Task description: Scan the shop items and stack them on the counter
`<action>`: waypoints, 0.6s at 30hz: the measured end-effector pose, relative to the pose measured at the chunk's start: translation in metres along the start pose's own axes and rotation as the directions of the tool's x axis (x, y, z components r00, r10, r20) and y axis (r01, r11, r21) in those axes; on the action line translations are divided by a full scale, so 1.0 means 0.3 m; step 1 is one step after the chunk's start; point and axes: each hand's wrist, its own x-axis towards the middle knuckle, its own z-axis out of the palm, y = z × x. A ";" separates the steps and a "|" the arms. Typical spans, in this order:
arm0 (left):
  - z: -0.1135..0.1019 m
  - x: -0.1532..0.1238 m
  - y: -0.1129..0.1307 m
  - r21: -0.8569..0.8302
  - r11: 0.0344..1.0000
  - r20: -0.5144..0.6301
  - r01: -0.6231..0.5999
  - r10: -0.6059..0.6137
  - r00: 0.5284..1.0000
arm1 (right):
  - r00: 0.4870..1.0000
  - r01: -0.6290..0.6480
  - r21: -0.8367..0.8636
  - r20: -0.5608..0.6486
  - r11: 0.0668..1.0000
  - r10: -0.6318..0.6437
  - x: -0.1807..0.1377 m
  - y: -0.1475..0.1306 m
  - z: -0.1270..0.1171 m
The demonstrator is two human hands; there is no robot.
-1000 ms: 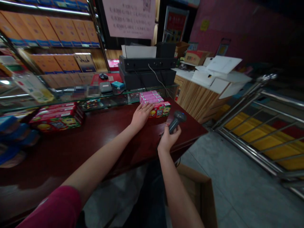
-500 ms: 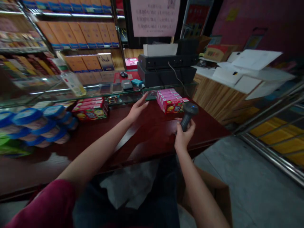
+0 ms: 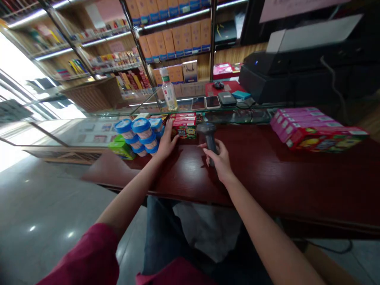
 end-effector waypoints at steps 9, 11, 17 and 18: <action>0.029 -0.024 0.006 0.306 0.948 -0.023 -0.089 0.101 0.995 | 0.990 0.011 0.079 -0.141 0.997 0.001 0.014 0.046 -0.030; 0.017 -0.030 0.018 0.319 0.939 -0.026 -0.128 0.144 0.989 | 0.987 0.013 0.083 -0.161 0.996 0.001 0.015 0.040 -0.029; 0.005 -0.046 0.049 0.336 0.919 0.026 -0.205 0.209 0.978 | 0.990 0.046 -0.005 -0.130 0.999 -0.046 -0.028 0.025 -0.028; 0.006 -0.045 0.047 0.326 0.926 0.023 -0.191 0.194 0.981 | 0.992 0.048 -0.032 -0.116 0.998 -0.051 -0.046 0.023 -0.033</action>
